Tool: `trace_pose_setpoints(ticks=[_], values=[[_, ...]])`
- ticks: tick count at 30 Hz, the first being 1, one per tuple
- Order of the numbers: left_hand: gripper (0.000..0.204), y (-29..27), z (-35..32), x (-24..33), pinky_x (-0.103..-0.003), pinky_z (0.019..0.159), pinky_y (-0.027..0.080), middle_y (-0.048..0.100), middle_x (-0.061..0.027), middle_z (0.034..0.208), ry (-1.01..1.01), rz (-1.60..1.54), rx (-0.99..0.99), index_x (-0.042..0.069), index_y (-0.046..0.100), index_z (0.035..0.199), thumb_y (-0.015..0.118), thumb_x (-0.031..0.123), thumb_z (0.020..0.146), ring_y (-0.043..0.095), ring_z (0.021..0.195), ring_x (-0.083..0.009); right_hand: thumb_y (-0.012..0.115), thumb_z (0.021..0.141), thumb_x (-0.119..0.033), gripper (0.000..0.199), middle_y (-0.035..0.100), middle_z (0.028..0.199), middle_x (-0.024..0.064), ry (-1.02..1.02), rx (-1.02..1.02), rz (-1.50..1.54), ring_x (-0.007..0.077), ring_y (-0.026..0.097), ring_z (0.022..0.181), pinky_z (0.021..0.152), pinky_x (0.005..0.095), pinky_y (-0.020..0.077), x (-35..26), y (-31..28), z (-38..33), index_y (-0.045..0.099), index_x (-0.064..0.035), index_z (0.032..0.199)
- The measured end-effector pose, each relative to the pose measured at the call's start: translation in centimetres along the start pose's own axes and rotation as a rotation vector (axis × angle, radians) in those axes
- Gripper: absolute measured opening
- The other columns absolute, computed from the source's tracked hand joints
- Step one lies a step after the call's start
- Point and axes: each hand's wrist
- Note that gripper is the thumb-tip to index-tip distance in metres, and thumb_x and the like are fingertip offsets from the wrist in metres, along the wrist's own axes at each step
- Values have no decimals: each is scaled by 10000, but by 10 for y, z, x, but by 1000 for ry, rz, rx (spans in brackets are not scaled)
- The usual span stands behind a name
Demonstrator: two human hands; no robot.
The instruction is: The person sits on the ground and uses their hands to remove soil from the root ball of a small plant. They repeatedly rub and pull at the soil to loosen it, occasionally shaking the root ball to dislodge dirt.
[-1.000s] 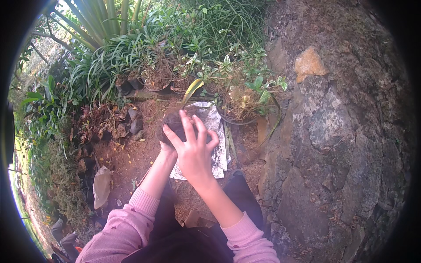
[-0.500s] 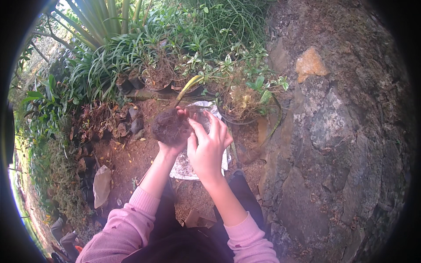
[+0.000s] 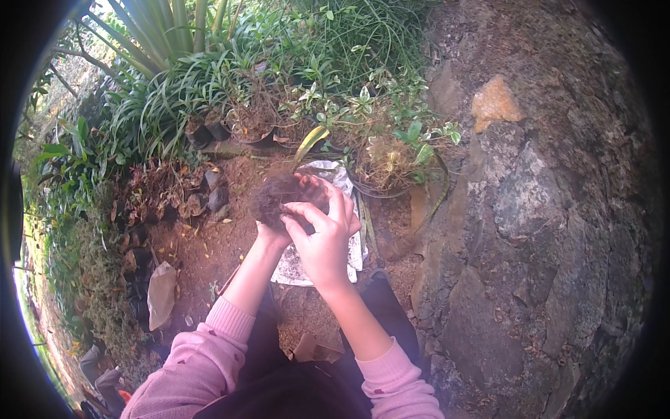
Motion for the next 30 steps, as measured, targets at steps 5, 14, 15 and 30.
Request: trace_pose_setpoints(ticks=[5, 14, 15, 30], values=[[609, -6, -2, 6, -500, 1004, 409, 590, -209, 1089, -100, -7, 9, -26, 545, 1086, 330, 514, 905, 547, 1082, -377, 801, 631, -130, 381, 498, 1241, 139, 26, 28, -89, 313, 417, 1233, 1005, 431, 362, 0, -2, 5, 667, -77, 984], [645, -9, 1, 0, -493, 1035, 373, 539, -258, 1212, -123, 51, 35, -21, 521, 1144, 288, 532, 906, 523, 1125, -399, 787, 660, -187, 426, 445, 1312, 136, -17, 79, -133, 320, 390, 1215, 1021, 442, 266, 9, -6, 10, 618, -105, 1042], [642, -12, 2, 4, -488, 1044, 365, 536, -253, 1220, -124, -55, 4, -16, 520, 1149, 296, 533, 904, 515, 1139, -395, 739, 712, -160, 299, 481, 1290, 114, -14, 98, -143, 296, 402, 1206, 1003, 430, 237, 6, -5, 8, 660, -143, 999], [648, -10, -2, 2, -463, 1074, 325, 558, -186, 1199, -12, -35, -88, 10, 538, 1140, 319, 566, 890, 484, 1183, -326, 573, 737, -9, 427, 480, 1316, 99, -303, -52, -437, 282, 401, 1209, 955, 418, 221, -1, -1, -2, 693, -274, 1049]])
Point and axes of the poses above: each hand's wrist, its own z-axis towards the middle knuckle, its own y-axis out of the palm, x = y × z
